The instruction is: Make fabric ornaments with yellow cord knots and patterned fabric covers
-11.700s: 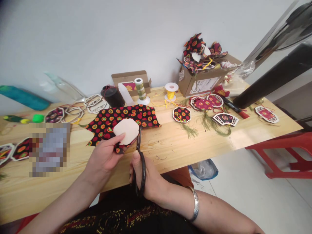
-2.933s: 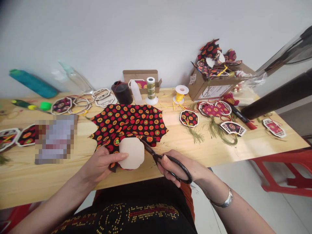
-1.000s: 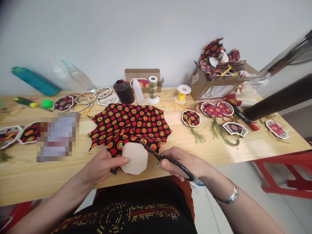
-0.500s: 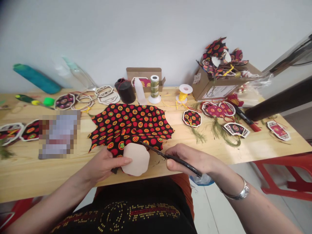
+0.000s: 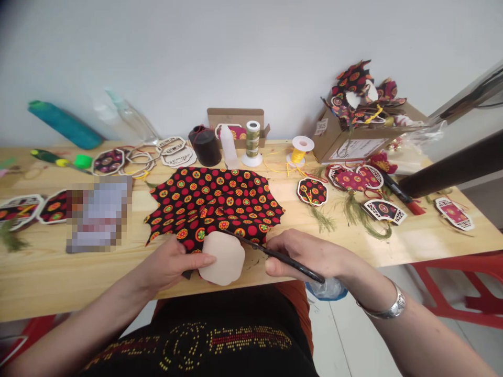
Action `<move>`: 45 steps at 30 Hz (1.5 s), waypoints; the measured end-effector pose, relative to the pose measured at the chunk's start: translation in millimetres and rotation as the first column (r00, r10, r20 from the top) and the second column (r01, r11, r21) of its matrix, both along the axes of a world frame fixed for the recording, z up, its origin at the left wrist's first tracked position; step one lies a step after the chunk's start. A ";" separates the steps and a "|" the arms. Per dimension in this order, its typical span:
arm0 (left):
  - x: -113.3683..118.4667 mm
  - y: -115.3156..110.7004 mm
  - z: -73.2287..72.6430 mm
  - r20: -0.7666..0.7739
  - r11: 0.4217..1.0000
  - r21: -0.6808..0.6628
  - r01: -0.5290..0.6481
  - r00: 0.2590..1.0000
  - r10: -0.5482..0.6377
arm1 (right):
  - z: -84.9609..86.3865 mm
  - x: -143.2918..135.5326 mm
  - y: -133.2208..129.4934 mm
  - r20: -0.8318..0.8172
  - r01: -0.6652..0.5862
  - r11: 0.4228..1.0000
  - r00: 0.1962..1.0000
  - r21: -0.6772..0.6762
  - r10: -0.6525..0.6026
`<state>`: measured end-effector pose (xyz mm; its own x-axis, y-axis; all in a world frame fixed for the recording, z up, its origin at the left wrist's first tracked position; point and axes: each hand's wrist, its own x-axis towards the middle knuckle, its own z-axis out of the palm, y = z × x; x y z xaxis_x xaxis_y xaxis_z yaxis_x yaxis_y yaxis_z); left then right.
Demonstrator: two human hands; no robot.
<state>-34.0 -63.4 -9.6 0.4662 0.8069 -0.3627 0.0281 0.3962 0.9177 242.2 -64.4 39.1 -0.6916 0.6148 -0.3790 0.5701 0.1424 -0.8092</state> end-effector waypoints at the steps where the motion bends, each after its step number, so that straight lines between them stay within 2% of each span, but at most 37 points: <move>1: 0.2 0.5 0.2 0.010 1.000 0.001 0.002 1.000 -0.002 | 0.3 -0.8 0.9 0.003 -0.006 1.000 1.000 -0.016 0.006; 9: -4.0 1.2 -5.4 0.064 1.000 -0.002 0.009 0.998 -0.009 | 0.5 -5.0 9.1 -0.046 -0.012 0.990 0.999 -0.144 0.005; 15: -1.1 2.3 1.0 0.096 1.000 0.000 0.010 0.995 -0.010 | 0.3 -6.3 10.6 -0.018 0.047 0.970 0.998 -0.237 -0.053; 21: 0.5 3.4 4.3 0.113 1.000 -0.013 0.019 0.993 -0.018 | -0.4 -8.7 11.2 0.054 0.105 0.974 0.994 -0.200 -0.096; 26: 0.5 3.2 2.9 0.111 1.000 -0.029 0.012 0.994 -0.009 | -1.1 -3.0 9.5 0.008 0.007 0.990 1.000 -0.139 -0.006; 31: 0.6 2.5 2.5 0.112 0.999 -0.040 0.029 0.993 -0.024 | 3.7 -1.0 9.8 0.044 -0.063 0.997 0.997 -0.041 0.065; 36: -3.1 1.3 -1.4 0.072 0.998 -0.036 0.058 0.996 -0.055 | 5.7 -2.6 13.4 0.092 -0.102 0.993 0.990 -0.053 0.107; 45: -1.8 1.8 2.1 0.039 0.991 0.006 0.134 0.990 -0.134 | 11.9 -8.0 16.1 0.118 -0.063 0.989 0.990 -0.133 0.079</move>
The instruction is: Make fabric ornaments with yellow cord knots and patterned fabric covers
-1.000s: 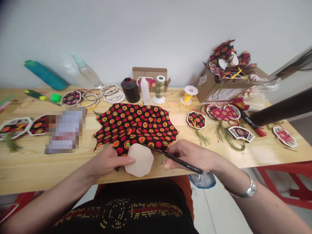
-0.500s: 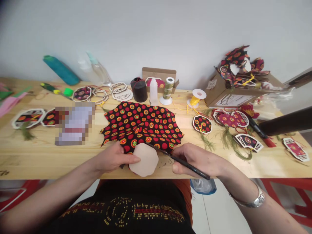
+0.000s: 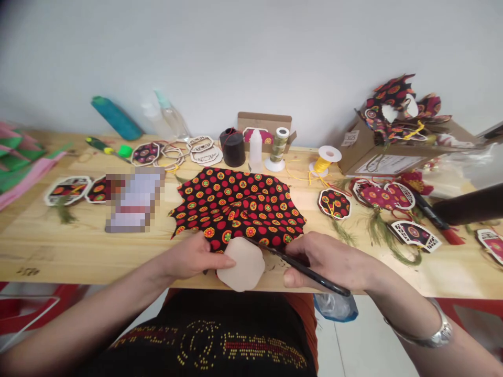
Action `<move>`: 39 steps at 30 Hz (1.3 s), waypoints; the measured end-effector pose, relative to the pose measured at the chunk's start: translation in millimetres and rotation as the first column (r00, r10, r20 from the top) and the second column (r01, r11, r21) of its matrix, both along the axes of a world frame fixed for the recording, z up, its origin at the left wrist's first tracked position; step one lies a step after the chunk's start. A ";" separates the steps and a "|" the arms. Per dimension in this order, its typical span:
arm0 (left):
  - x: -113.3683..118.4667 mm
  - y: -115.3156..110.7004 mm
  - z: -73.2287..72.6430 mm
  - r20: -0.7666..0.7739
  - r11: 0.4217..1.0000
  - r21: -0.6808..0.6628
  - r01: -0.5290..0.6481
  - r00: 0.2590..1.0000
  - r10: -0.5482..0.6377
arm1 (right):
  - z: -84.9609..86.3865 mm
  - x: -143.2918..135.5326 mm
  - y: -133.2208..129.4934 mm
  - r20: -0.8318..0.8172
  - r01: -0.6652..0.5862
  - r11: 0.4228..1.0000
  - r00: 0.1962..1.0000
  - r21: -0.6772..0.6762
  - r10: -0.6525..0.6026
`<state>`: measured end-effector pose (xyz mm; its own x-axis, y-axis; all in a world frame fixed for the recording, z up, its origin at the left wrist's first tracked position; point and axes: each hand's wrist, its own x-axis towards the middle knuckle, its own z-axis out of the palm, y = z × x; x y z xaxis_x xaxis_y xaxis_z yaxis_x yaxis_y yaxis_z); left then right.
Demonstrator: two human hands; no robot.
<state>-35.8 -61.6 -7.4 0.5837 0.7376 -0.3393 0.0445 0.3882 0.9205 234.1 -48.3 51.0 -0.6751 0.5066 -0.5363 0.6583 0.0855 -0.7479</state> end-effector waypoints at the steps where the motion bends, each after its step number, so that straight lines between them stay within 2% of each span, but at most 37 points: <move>1: 0.0 -0.1 0.0 -0.020 1.000 0.005 0.011 1.000 -0.011 | 0.4 -1.1 0.1 0.002 0.012 1.000 1.000 -0.008 -0.012; 5: -1.8 -1.1 -0.9 -0.095 0.999 0.014 0.034 0.995 -0.033 | -0.2 -4.1 -0.9 -0.021 0.075 0.993 0.997 -0.092 -0.077; 8: -1.5 -1.3 0.2 -0.052 0.999 -0.001 0.034 0.998 -0.034 | -2.4 -4.4 -2.1 -0.024 0.101 0.984 0.994 -0.144 -0.106; 15: 0.8 -1.6 -1.1 0.005 0.999 -0.001 0.043 0.999 -0.043 | -6.5 -2.6 -2.6 0.018 0.131 0.985 0.991 -0.112 -0.130; 24: 0.0 -1.7 -2.1 -0.053 0.998 -0.035 0.049 0.997 -0.051 | -7.5 0.4 -4.7 0.062 0.159 0.984 0.986 -0.081 -0.154; 29: 0.4 -1.4 -3.4 -0.053 0.997 -0.054 0.053 0.997 -0.056 | -5.4 0.8 -4.5 0.128 0.142 0.990 0.982 0.001 -0.141; 34: 0.2 -1.8 -3.2 -0.147 0.996 -0.032 0.082 0.985 -0.086 | -1.0 4.8 -5.2 0.179 0.031 0.986 0.982 0.161 -0.060; 39: -0.1 -2.9 -4.3 -0.169 0.997 -0.033 0.073 0.983 -0.077 | 4.7 3.1 -5.1 0.267 -0.060 0.971 0.964 0.230 -0.004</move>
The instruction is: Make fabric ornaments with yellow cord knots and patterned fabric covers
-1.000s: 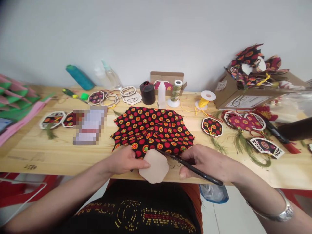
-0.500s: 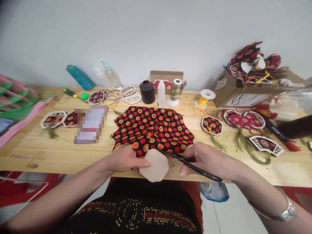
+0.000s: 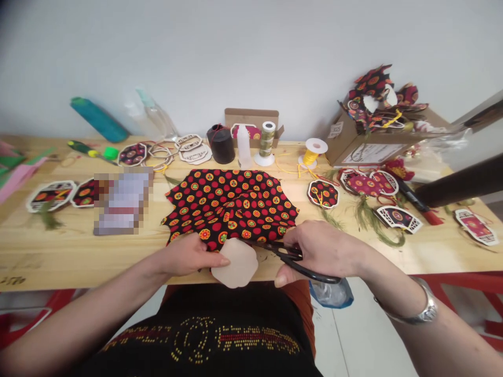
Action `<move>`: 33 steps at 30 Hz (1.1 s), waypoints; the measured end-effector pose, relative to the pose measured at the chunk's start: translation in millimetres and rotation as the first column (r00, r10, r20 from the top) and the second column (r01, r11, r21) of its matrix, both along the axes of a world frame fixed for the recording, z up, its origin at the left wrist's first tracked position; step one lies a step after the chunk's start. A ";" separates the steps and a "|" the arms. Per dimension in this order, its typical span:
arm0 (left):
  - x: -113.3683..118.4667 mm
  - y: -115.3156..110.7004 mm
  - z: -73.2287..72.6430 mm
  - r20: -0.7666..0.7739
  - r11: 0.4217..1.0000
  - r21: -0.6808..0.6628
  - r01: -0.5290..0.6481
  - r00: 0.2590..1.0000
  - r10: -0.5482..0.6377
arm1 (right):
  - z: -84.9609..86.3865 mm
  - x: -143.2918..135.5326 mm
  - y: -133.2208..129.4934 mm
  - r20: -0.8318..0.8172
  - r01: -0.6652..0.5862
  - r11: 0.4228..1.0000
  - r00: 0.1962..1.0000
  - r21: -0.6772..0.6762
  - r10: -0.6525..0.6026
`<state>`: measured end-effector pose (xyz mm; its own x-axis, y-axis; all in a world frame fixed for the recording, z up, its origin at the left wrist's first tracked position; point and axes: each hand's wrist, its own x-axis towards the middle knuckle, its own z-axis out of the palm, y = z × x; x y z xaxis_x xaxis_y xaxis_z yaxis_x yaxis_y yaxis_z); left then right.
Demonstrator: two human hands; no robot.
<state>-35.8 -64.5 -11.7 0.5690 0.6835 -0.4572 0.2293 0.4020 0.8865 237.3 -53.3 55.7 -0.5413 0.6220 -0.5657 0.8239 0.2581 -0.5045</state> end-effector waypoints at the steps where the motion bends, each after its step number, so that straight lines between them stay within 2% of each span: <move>1: -0.1 0.1 -0.2 -0.008 1.000 -0.002 -0.006 1.000 0.006 | 1.0 -0.2 -0.4 0.020 -0.013 1.000 1.000 0.012 0.013; 4: -1.1 1.7 -0.5 -0.017 0.999 -0.031 -0.045 0.999 0.044 | 4.2 4.3 -4.6 0.074 -0.034 0.996 0.997 0.080 0.028; 8: -5.0 6.5 -0.8 0.084 0.988 -0.051 -0.148 0.985 0.152 | 5.8 26.9 -15.3 0.120 -0.004 0.985 0.993 0.171 -0.016; 11: -10.1 12.1 -0.6 0.142 0.976 -0.057 -0.210 0.966 0.216 | -0.1 46.1 -22.0 0.169 0.160 0.956 0.964 0.245 -0.205; 13: -13.9 16.7 1.1 0.156 0.962 -0.067 -0.263 0.950 0.271 | -8.8 51.8 -24.4 0.211 0.315 0.892 0.895 0.325 -0.393; 15: -17.6 21.7 4.5 0.136 0.942 -0.086 -0.324 0.933 0.334 | -19.8 49.6 -25.2 0.251 0.441 0.804 0.791 0.399 -0.558; 17: -20.7 26.4 9.1 0.111 0.924 -0.105 -0.369 0.919 0.379 | -31.1 41.6 -24.8 0.273 0.501 0.752 0.721 0.429 -0.636; 21: -23.2 33.1 17.4 0.118 0.908 -0.131 -0.398 0.903 0.413 | -46.1 23.1 -21.2 0.251 0.481 0.732 0.724 0.483 -0.642; 24: -21.4 34.6 19.9 0.138 0.910 -0.146 -0.387 0.903 0.407 | -48.2 14.6 -18.1 0.233 0.428 0.739 0.761 0.521 -0.605; 25: -20.2 34.5 19.9 0.139 0.912 -0.150 -0.382 0.905 0.402 | -47.3 12.0 -17.9 0.219 0.400 0.723 0.772 0.563 -0.597; 27: -17.4 33.7 19.0 0.127 0.915 -0.146 -0.377 0.910 0.395 | -43.5 5.6 -19.9 0.126 0.360 0.627 0.794 0.691 -0.595; 28: -15.8 32.9 18.3 0.118 0.916 -0.139 -0.377 0.912 0.394 | -41.0 1.4 -22.1 0.038 0.370 0.565 0.812 0.738 -0.582; 29: -14.1 31.8 17.5 0.109 0.917 -0.132 -0.376 0.914 0.390 | -38.3 -3.7 -24.9 -0.063 0.408 0.530 0.832 0.743 -0.552; 30: -12.3 30.6 16.8 0.107 0.921 -0.124 -0.370 0.918 0.383 | -36.0 -9.6 -27.9 -0.168 0.469 0.549 0.844 0.692 -0.510; 31: -10.3 29.1 16.3 0.114 0.927 -0.117 -0.357 0.922 0.369 | -34.4 -16.1 -30.8 -0.263 0.527 0.631 0.844 0.569 -0.468; 32: -8.3 27.5 16.0 0.131 0.936 -0.110 -0.335 0.928 0.348 | -33.9 -22.9 -33.3 -0.343 0.550 0.742 0.831 0.384 -0.438; 33: -6.3 25.8 15.8 0.157 0.946 -0.098 -0.309 0.934 0.322 | -34.5 -29.8 -34.9 -0.425 0.534 0.825 0.800 0.182 -0.424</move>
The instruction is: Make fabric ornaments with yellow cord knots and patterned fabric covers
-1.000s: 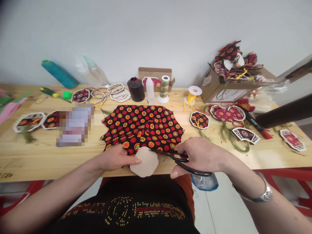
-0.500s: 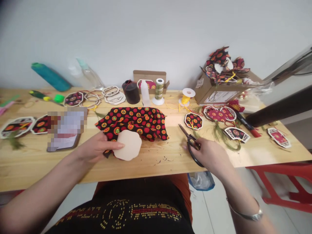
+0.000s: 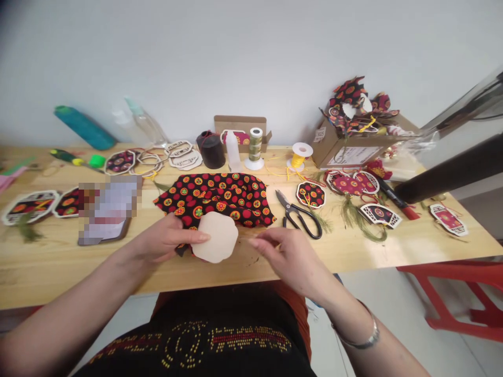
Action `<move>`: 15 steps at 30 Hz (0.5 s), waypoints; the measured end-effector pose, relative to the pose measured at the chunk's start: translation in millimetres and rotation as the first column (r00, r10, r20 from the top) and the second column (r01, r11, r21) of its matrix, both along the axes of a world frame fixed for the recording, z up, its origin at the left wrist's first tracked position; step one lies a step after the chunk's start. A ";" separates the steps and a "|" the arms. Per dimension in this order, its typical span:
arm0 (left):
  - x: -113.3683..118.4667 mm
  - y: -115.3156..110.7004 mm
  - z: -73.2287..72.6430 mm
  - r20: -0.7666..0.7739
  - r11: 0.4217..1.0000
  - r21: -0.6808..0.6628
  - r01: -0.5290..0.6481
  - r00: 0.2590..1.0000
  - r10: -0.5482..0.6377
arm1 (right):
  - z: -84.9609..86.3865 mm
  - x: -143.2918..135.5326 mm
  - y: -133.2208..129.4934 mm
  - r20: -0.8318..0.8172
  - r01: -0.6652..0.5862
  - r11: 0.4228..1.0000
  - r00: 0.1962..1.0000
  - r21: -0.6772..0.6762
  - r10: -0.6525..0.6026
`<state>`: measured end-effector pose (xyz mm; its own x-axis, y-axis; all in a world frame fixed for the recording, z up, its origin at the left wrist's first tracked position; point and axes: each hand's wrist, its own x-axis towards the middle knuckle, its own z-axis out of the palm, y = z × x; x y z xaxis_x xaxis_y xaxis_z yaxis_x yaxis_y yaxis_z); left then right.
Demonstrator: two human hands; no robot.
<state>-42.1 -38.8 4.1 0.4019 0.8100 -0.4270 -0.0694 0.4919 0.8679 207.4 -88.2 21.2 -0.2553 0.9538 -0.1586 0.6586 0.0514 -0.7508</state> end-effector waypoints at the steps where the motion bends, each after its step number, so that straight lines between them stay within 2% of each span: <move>1: 1.9 -1.8 -0.1 0.022 0.999 0.025 0.031 0.999 -0.031 | -1.9 -6.7 -0.7 -0.163 -0.067 0.991 0.986 -0.118 0.048; 3: 4.8 -5.1 -0.5 0.054 0.992 0.085 0.094 0.994 -0.099 | -8.8 -18.2 0.5 -0.408 -0.132 0.956 0.913 -0.263 0.014; 5: 6.3 -7.7 -1.4 0.050 0.981 0.125 0.151 0.986 -0.159 | -16.9 -26.2 3.6 -0.539 -0.121 0.925 0.837 -0.359 -0.100; 7: 6.5 -9.7 -2.5 0.033 0.971 0.143 0.193 0.979 -0.200 | -23.6 -30.8 6.5 -0.588 -0.097 0.896 0.784 -0.433 -0.199; 10: 4.8 -11.2 -3.7 0.011 0.962 0.167 0.214 0.976 -0.219 | -28.4 -34.3 7.8 -0.597 -0.064 0.873 0.753 -0.484 -0.276; 15: -0.5 -11.8 -4.0 -0.091 0.936 0.236 0.261 0.965 -0.247 | -24.4 -40.8 5.8 -0.656 -0.053 0.858 0.669 -0.511 -0.350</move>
<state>-42.6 -50.5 0.1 0.5880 0.7663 -0.2589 0.0849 0.2598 0.9619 166.6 -82.4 -3.2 -0.3386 0.8479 -0.4079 -0.1191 -0.4686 -0.8753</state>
